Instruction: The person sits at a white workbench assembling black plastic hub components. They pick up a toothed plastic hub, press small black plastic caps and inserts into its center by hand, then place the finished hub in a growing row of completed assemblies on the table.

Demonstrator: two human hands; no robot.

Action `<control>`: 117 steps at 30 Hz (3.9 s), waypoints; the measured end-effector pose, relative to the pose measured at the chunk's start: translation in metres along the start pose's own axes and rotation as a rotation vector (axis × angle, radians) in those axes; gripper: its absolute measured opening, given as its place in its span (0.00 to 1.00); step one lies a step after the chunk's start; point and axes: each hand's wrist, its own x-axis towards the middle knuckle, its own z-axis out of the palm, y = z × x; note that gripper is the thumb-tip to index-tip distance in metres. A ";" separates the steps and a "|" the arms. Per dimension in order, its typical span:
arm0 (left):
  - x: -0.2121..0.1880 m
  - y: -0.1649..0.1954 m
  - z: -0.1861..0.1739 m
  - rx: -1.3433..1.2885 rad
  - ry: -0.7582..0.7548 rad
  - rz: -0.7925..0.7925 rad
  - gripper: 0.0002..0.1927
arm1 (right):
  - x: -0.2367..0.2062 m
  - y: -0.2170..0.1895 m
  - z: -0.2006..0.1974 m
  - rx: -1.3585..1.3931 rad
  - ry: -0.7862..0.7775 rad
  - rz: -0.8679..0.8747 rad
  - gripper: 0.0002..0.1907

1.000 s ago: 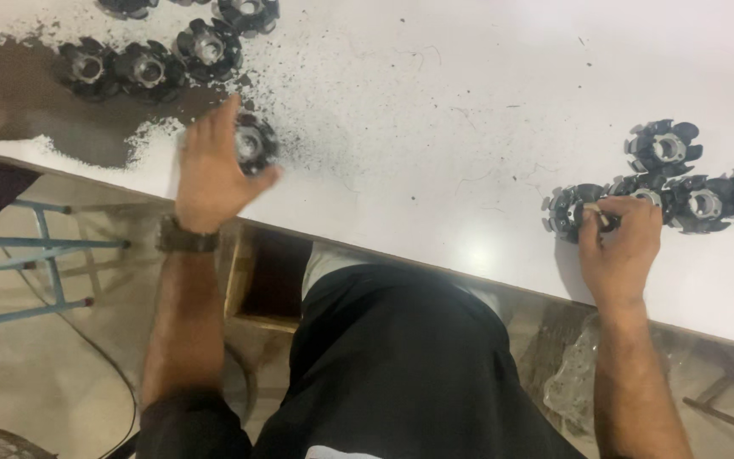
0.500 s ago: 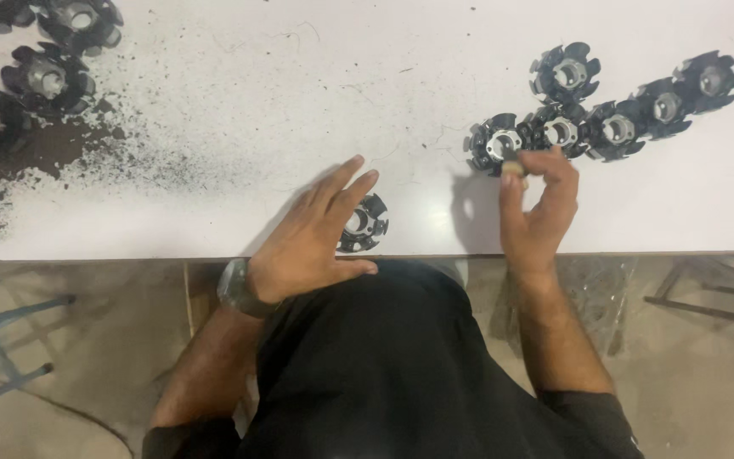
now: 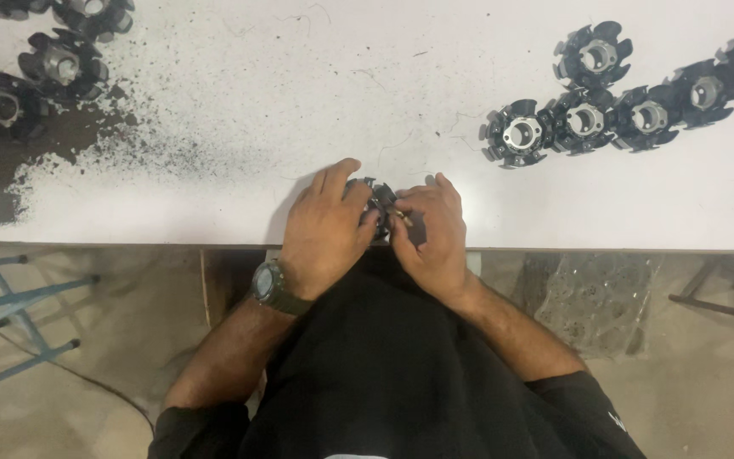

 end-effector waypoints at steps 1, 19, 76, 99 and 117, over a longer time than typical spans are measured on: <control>0.000 -0.001 0.001 0.008 0.004 -0.007 0.13 | -0.002 -0.001 0.001 -0.014 0.007 -0.013 0.16; -0.006 0.001 -0.018 -0.090 0.009 -0.060 0.11 | 0.000 0.008 0.001 0.246 0.054 0.303 0.11; -0.009 -0.007 0.002 -0.001 -0.001 0.030 0.14 | -0.003 -0.005 0.003 -0.006 -0.014 0.005 0.14; -0.014 -0.009 0.019 -0.190 0.175 -0.034 0.07 | 0.014 -0.014 -0.006 -0.050 -0.105 -0.006 0.13; -0.019 -0.014 0.027 -0.324 0.292 -0.054 0.08 | 0.009 -0.016 0.000 -0.092 -0.051 -0.083 0.14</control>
